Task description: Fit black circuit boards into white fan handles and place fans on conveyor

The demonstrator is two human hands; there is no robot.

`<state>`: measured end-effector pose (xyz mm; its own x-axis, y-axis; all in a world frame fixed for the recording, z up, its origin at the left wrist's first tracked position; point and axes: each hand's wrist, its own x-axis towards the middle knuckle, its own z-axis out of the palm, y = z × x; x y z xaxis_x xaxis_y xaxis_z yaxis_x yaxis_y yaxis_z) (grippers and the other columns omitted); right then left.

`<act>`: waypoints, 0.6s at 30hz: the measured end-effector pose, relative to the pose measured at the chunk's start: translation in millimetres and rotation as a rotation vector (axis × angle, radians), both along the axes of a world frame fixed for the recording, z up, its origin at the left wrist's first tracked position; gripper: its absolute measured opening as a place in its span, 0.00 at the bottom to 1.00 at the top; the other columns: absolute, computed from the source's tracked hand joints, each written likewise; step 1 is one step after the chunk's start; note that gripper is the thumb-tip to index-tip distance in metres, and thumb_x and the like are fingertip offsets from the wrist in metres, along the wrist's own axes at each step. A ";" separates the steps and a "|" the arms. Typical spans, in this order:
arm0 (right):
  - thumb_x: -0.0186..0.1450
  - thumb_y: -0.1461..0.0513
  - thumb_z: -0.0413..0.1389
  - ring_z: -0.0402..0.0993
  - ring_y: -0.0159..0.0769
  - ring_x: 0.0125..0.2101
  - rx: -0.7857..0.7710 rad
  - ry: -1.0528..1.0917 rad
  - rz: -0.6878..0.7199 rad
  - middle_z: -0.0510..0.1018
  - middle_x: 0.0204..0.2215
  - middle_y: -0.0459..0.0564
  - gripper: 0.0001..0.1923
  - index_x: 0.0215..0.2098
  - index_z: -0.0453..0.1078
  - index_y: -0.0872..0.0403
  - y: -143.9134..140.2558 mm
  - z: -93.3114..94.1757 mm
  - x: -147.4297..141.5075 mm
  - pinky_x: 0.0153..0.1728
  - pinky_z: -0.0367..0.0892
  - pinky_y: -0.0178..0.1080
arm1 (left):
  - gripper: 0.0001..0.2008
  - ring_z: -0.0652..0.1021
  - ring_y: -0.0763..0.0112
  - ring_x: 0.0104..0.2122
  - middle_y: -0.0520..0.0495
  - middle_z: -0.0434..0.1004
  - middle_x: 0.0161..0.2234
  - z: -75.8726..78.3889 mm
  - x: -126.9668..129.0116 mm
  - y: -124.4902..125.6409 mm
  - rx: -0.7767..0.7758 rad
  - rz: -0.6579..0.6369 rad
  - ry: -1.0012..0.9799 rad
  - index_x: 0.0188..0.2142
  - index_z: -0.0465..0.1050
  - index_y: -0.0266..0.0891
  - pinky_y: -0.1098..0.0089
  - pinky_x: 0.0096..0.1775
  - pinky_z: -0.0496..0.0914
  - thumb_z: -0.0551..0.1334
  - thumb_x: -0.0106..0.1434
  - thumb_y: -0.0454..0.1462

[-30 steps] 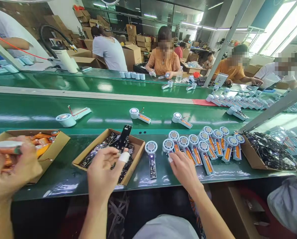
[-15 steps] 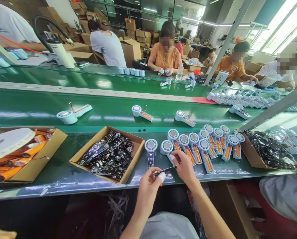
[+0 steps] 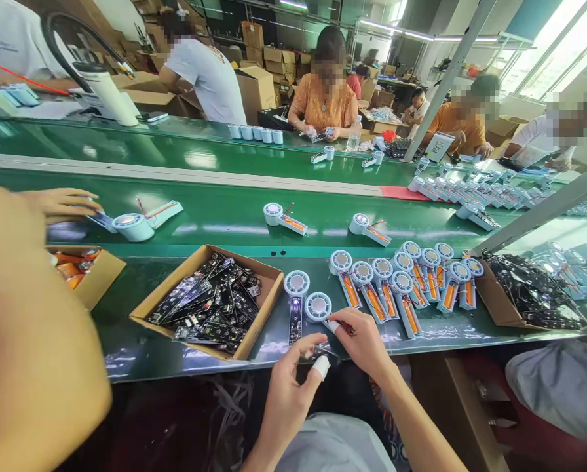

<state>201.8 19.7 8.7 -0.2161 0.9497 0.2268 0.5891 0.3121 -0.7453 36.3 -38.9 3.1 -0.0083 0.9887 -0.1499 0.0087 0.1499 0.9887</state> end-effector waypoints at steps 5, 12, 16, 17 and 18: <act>0.65 0.69 0.53 0.77 0.35 0.32 0.003 -0.018 0.005 0.81 0.32 0.49 0.11 0.37 0.77 0.53 -0.9 2.3 -4.0 0.32 0.70 0.34 | 0.03 0.81 0.63 0.33 0.48 0.81 0.31 -3.1 11.1 4.6 -0.013 -0.037 -0.007 0.30 0.69 0.42 0.68 0.37 0.73 0.59 0.59 0.38; 0.66 0.71 0.49 0.75 0.39 0.39 0.099 -0.168 0.066 0.79 0.38 0.51 0.14 0.42 0.74 0.53 -8.8 -5.4 -1.4 0.41 0.71 0.40 | 0.06 0.79 0.60 0.28 0.48 0.77 0.28 -20.5 -10.2 11.9 0.104 0.152 0.352 0.33 0.65 0.44 0.66 0.31 0.71 0.56 0.63 0.43; 0.68 0.72 0.48 0.72 0.41 0.38 0.176 -0.365 0.081 0.79 0.39 0.52 0.14 0.44 0.72 0.53 -14.1 -3.4 -5.1 0.39 0.70 0.41 | 0.07 0.80 0.61 0.34 0.45 0.79 0.34 -21.0 -13.6 9.1 0.059 0.257 0.266 0.39 0.65 0.43 0.65 0.36 0.72 0.58 0.62 0.41; 0.68 0.72 0.48 0.72 0.41 0.37 0.193 -0.404 0.088 0.79 0.39 0.52 0.14 0.44 0.72 0.54 -15.1 -2.4 -6.7 0.38 0.70 0.41 | 0.09 0.80 0.62 0.34 0.45 0.79 0.35 -20.2 -10.1 9.7 0.021 0.254 0.198 0.41 0.65 0.43 0.66 0.35 0.72 0.58 0.61 0.41; 0.68 0.73 0.47 0.71 0.41 0.36 0.208 -0.433 0.095 0.78 0.39 0.53 0.15 0.44 0.71 0.54 -15.9 -1.4 -8.3 0.38 0.70 0.41 | 0.11 0.79 0.63 0.35 0.45 0.79 0.37 -19.2 -5.8 11.2 -0.013 0.242 0.133 0.43 0.66 0.42 0.67 0.35 0.72 0.59 0.60 0.40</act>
<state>193.5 3.8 7.2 -0.4162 0.8651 0.2801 0.7928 0.4960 -0.3540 30.5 -27.7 -16.1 -0.2641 0.9537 -0.1440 0.1004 0.1757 0.9793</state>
